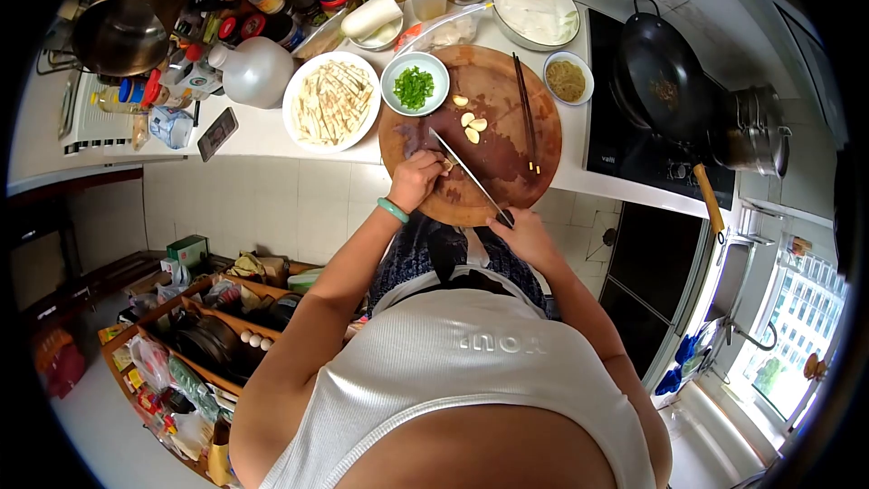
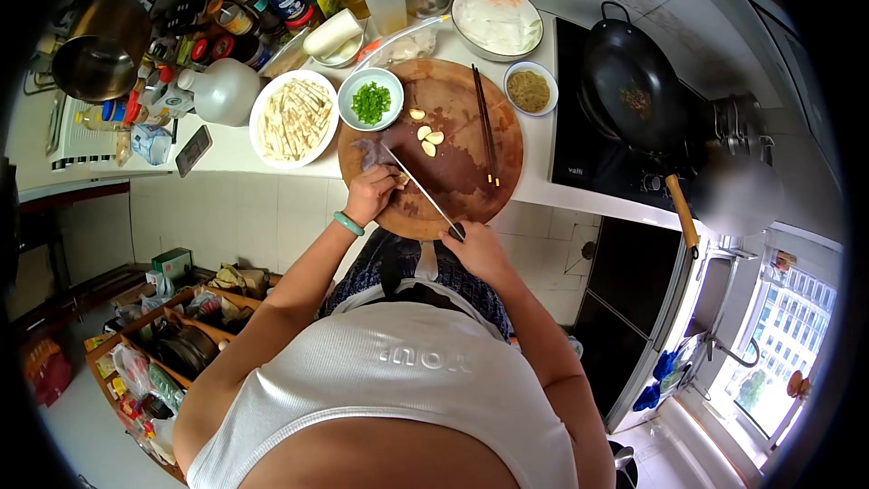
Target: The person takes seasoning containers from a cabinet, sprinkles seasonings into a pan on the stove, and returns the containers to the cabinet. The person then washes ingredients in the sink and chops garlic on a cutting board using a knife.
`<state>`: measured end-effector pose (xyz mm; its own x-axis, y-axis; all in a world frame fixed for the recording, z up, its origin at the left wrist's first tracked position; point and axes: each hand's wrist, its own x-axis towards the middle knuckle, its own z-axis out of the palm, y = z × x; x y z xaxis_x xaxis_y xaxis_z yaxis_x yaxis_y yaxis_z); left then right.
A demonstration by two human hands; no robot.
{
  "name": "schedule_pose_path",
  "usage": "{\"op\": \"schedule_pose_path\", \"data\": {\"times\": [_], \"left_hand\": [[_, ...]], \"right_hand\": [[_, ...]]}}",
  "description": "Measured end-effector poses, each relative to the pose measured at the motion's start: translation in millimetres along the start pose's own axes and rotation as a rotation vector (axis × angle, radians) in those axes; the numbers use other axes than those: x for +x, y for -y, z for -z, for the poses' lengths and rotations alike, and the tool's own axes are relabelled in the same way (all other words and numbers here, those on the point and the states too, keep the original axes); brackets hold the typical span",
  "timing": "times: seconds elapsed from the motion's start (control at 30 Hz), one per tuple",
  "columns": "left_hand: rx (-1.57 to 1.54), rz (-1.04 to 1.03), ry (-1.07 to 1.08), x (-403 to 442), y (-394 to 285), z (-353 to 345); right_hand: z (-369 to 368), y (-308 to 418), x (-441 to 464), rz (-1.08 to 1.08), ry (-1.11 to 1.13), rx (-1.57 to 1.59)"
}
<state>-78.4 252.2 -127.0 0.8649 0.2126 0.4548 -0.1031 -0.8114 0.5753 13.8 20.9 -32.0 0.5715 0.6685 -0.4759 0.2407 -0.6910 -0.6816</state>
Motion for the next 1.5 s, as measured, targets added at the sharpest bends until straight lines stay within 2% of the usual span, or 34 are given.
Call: {"op": "schedule_pose_path", "data": {"times": [0.47, 0.63, 0.77, 0.87, 0.93, 1.07, 1.13, 1.23, 1.5], "left_hand": [[-0.152, 0.068, -0.019, 4.2, -17.8, -9.6], [-0.145, 0.108, -0.021, 4.2, -23.4, -11.0], [-0.163, 0.106, -0.031, 4.5, -21.4, -11.4], [-0.138, 0.084, -0.024, 6.8, -22.7, -10.5], [-0.091, 0.069, 0.015, 5.0, -21.8, -10.2], [-0.09, 0.051, 0.016, 4.8, -23.6, -10.8], [-0.083, 0.049, 0.006, 5.0, -24.8, -11.4], [-0.099, 0.046, 0.015, 7.3, -25.2, -6.4], [-0.123, 0.046, -0.028, 5.6, -22.5, -10.7]], "right_hand": [[15.9, -6.4, -11.2, -0.012, 0.075, 0.059], [25.5, 1.9, -16.8, -0.156, 0.167, -0.044], [20.5, 5.9, -8.6, -0.171, 0.148, 0.045], [4.9, -2.9, 1.5, -0.107, 0.139, 0.01], [-12.0, -19.8, 7.7, 0.016, 0.013, 0.103], [-11.4, -18.2, 7.2, -0.027, 0.017, 0.157], [-7.0, -13.5, 1.6, -0.036, -0.049, 0.095], [4.2, -7.5, -8.4, -0.107, 0.078, 0.019], [-2.6, -14.9, -0.9, -0.094, 0.076, 0.045]]}}
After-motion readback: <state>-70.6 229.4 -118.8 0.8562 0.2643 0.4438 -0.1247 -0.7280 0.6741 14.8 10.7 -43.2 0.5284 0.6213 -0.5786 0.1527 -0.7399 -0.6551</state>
